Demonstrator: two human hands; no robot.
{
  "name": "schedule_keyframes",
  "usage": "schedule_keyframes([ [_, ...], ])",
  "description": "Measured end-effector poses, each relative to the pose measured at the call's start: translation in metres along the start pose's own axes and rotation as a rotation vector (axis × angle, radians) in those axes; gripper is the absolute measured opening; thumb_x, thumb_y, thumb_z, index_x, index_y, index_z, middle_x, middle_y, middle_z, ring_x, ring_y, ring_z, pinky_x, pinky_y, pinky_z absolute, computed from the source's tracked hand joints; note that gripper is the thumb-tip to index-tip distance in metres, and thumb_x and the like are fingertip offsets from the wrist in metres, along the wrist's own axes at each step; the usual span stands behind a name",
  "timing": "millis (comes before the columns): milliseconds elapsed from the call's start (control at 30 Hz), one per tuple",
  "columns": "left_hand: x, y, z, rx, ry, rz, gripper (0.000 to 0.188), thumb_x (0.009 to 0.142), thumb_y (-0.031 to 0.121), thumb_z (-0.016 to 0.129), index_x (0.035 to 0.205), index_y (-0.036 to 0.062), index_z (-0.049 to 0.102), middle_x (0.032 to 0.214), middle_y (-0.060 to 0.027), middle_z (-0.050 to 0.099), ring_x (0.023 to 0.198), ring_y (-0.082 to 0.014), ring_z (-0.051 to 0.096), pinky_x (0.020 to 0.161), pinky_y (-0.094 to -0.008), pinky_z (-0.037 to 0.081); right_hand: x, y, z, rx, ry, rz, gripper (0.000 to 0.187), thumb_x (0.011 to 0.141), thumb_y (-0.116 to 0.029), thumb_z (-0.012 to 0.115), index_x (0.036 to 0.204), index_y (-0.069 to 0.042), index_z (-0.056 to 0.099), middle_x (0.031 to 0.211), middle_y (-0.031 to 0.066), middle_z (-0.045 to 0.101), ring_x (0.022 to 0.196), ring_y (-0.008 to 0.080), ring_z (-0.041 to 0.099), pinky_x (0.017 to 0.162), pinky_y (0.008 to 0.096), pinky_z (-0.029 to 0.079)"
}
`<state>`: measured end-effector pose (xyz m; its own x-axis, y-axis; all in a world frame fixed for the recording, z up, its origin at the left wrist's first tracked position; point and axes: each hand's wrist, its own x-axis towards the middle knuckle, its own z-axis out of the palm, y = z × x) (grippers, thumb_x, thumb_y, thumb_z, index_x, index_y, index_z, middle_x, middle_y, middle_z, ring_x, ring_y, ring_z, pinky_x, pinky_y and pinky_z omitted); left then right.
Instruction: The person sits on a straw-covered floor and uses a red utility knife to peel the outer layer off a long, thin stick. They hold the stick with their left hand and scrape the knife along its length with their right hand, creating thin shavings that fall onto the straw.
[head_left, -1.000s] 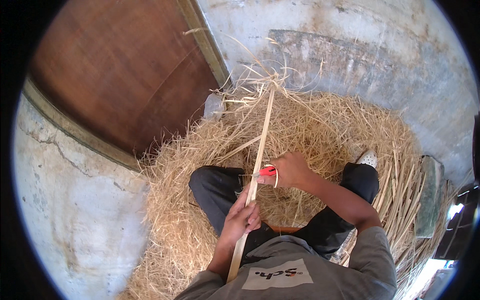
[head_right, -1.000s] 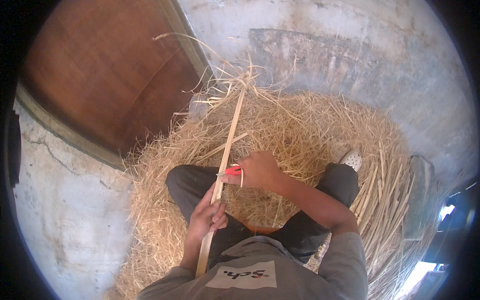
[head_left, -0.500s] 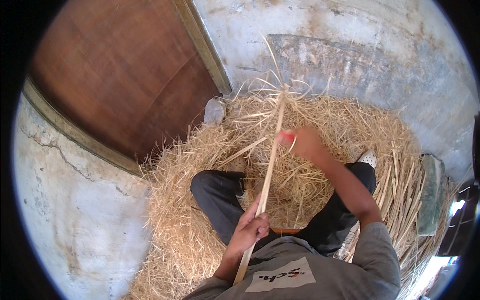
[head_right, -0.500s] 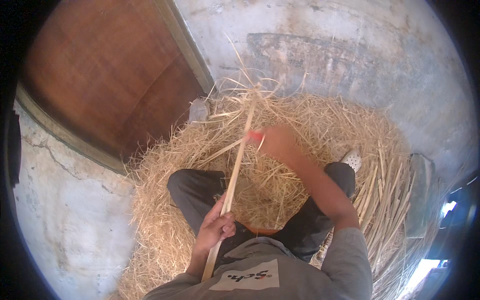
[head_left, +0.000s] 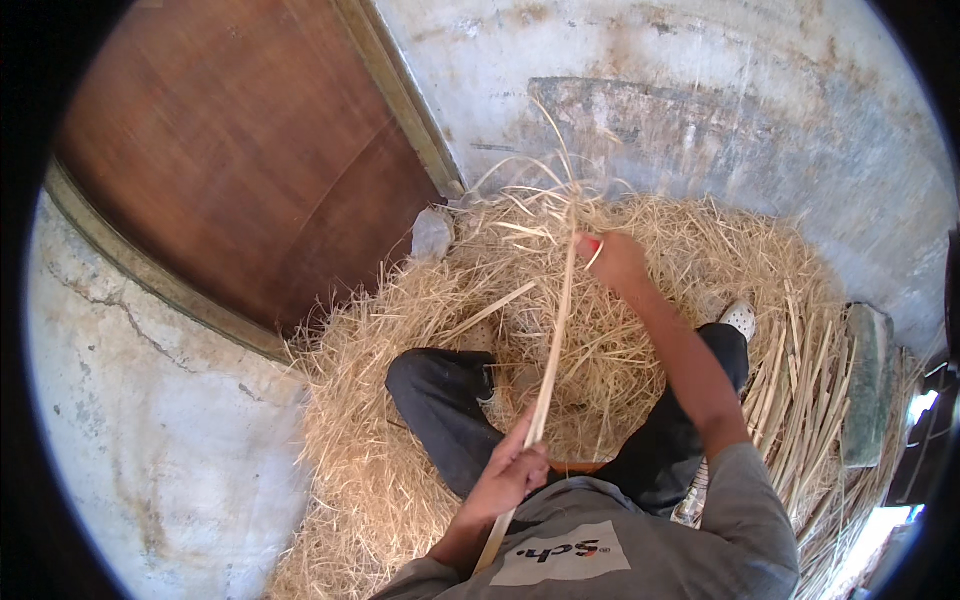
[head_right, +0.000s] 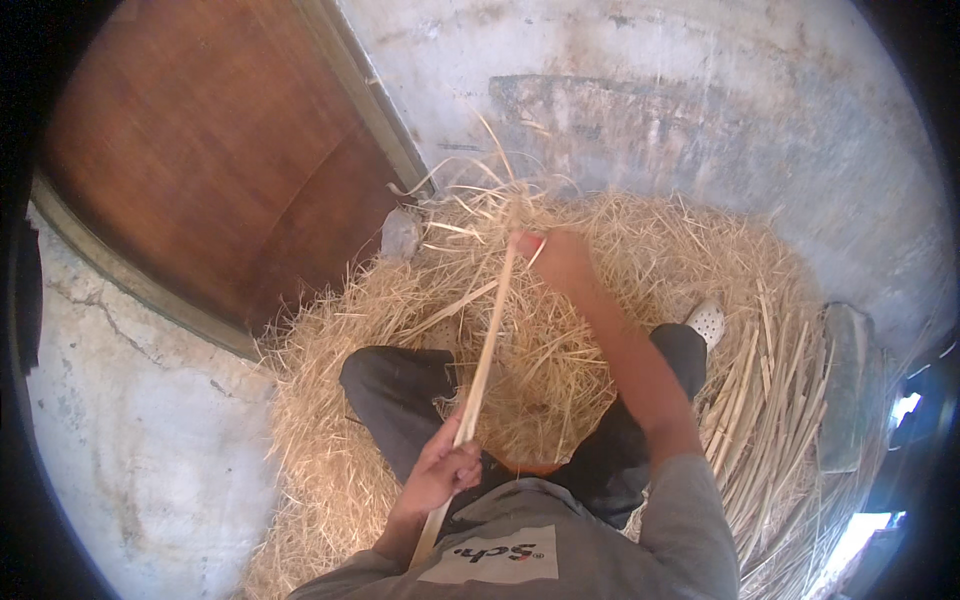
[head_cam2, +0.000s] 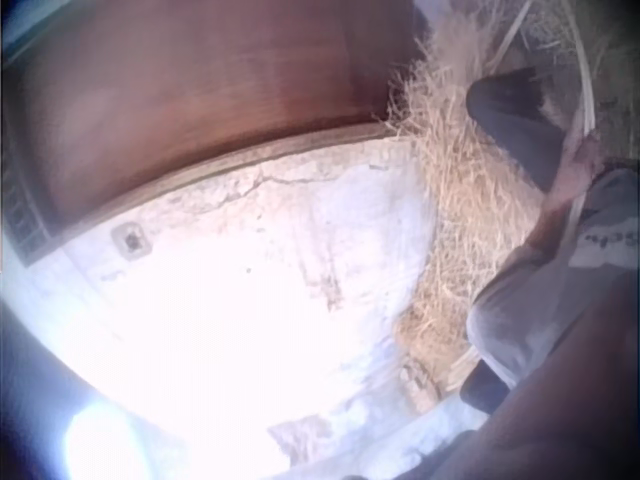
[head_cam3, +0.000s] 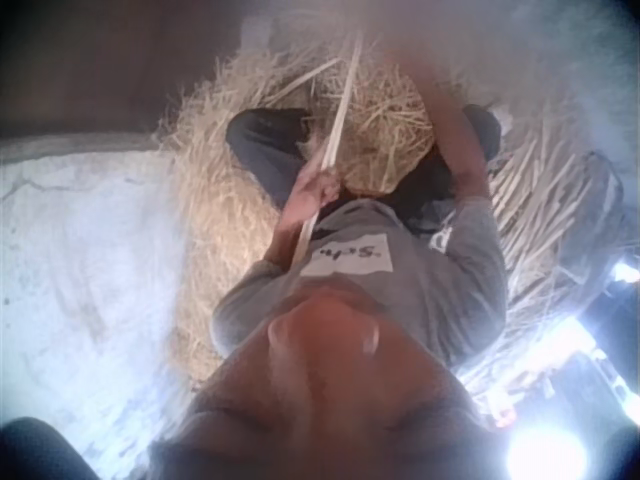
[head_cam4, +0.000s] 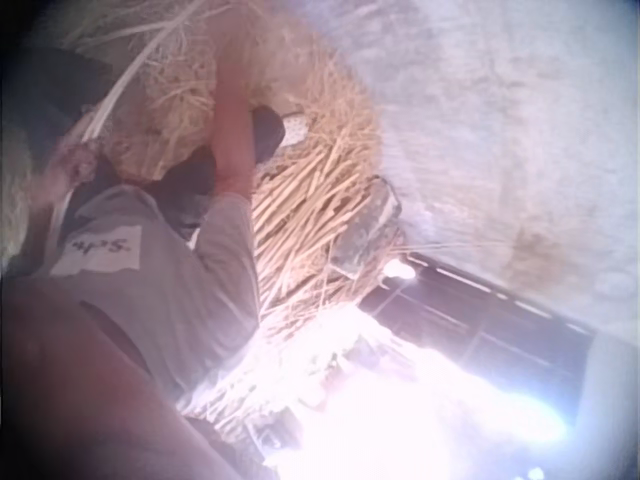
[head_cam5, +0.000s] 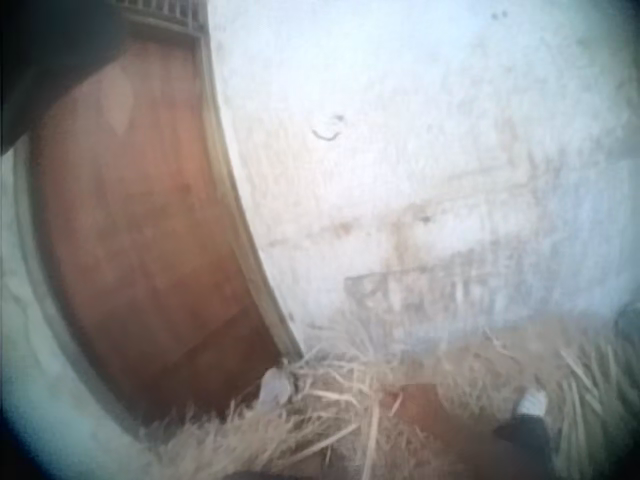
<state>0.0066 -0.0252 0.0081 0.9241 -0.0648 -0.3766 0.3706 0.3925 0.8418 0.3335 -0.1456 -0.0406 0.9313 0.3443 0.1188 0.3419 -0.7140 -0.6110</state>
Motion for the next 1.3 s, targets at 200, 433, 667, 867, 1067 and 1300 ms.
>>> schedule_keyframes([
  [200, -0.002, -0.001, 0.002, -0.011, -0.057, 0.020, 0.065, 0.096, 0.000, 0.042, 0.154, 0.0173, 0.016, 0.068, 0.0013, 0.033, 0.052, -0.0076, 0.033, 0.051, -0.0230, 0.033, 0.023, 0.027, 0.003, -0.062, 0.204, -0.028, 0.074, 0.085, -0.075, 0.041, 0.083, -0.010, 0.073, 0.066, 0.0147, 0.065, 0.061, 0.0359, 0.064, 0.057, 0.0425, 0.050],
  [433, 0.000, 0.004, -0.017, -0.113, 0.080, 0.055, 0.062, 0.097, 0.002, 0.040, 0.153, 0.0161, 0.017, 0.064, -0.0006, 0.035, 0.046, -0.0080, 0.031, 0.048, -0.0230, 0.032, -0.003, -0.019, -0.012, -0.020, -0.141, 0.132, 0.078, 0.083, -0.079, 0.039, 0.081, -0.010, 0.074, 0.059, 0.0154, 0.061, 0.058, 0.0360, 0.062, 0.056, 0.0447, 0.048],
  [667, 0.003, 0.018, -0.016, -0.179, 0.010, 0.071, 0.060, 0.100, 0.005, 0.037, 0.154, 0.0171, 0.014, 0.064, -0.0005, 0.036, 0.049, -0.0079, 0.033, 0.049, -0.0209, 0.033, -0.094, -0.052, 0.010, -0.194, -0.152, -0.548, 0.056, 0.081, -0.073, 0.050, 0.094, -0.026, 0.077, 0.058, 0.0127, 0.061, 0.055, 0.0315, 0.062, 0.053, 0.0429, 0.049],
  [867, -0.002, 0.011, -0.007, -0.123, 0.006, 0.015, 0.061, 0.099, 0.004, 0.038, 0.154, 0.0173, 0.015, 0.065, -0.0005, 0.037, 0.050, -0.0076, 0.033, 0.050, -0.0208, 0.034, -0.034, -0.016, -0.004, -0.214, 0.042, -0.205, 0.063, 0.079, -0.073, 0.052, 0.072, -0.015, 0.073, 0.054, 0.0120, 0.059, 0.051, 0.0304, 0.061, 0.049, 0.0420, 0.047],
  [1067, -0.006, 0.015, -0.008, -0.001, 0.052, 0.085, 0.066, 0.094, 0.001, 0.041, 0.154, 0.0147, 0.016, 0.064, 0.0003, 0.037, 0.048, -0.0074, 0.034, 0.047, -0.0214, 0.032, -0.098, -0.045, 0.018, -0.071, -0.011, -0.636, 0.067, 0.077, -0.075, 0.052, 0.062, -0.012, 0.067, 0.051, 0.0115, 0.056, 0.048, 0.0309, 0.059, 0.045, 0.0400, 0.045],
  [1300, 0.001, 0.018, -0.002, 0.023, 0.104, 0.051, 0.068, 0.093, -0.002, 0.043, 0.153, 0.0149, 0.017, 0.066, 0.0015, 0.036, 0.052, -0.0064, 0.034, 0.050, -0.0215, 0.033, -0.049, -0.021, 0.015, -0.157, 0.132, -0.549, 0.067, 0.074, -0.077, 0.054, 0.065, -0.012, 0.067, 0.054, 0.0099, 0.058, 0.050, 0.0308, 0.060, 0.048, 0.0413, 0.046],
])
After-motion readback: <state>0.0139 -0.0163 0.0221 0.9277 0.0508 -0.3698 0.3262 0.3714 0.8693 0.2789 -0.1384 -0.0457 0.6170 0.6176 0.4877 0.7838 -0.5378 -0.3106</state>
